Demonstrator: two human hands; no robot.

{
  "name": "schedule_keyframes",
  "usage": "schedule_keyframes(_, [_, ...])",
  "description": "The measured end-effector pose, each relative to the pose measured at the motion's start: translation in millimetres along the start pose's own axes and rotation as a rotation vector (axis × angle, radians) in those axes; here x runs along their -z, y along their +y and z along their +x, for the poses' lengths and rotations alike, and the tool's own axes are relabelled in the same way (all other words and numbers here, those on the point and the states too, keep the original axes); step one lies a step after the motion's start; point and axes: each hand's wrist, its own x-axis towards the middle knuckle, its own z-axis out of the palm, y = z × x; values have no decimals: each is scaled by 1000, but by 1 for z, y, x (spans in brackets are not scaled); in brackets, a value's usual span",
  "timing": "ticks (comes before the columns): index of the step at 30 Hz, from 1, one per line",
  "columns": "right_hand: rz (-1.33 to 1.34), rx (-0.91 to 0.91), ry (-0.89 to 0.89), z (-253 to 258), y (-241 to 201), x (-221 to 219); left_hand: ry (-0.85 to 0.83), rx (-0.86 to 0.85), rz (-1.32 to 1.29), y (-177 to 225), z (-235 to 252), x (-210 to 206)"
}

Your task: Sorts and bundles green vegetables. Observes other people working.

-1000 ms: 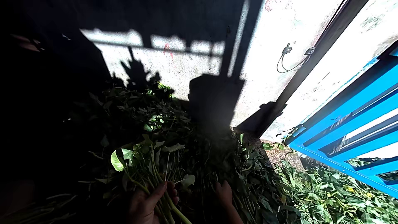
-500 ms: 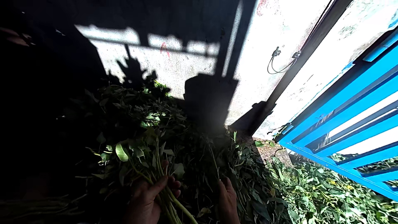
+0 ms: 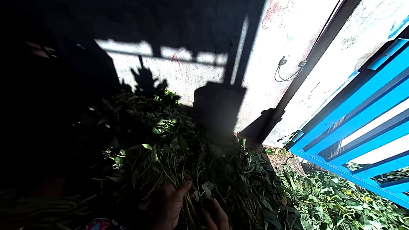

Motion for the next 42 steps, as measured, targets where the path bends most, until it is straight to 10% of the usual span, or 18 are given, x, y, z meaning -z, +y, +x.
schedule_keyframes(9, [-99, 1, -123, 2, -14, -9, -40, -95, 91, 0, -1, 5])
schedule_keyframes(19, [713, -262, 339, 37, -51, -42, -154, -139, 92, 0, -7, 3])
schedule_keyframes(31, [-582, 306, 130, 6, -23, -38, 115, -40, 113, 5, -1, 3])
schedule_keyframes(38, [-1137, -526, -580, 8, -38, 33, 275, -153, 93, 13, 17, 17])
schedule_keyframes(42, [-1069, -148, -203, 11, -49, 30, 252, -139, 130, 9, 13, 10])
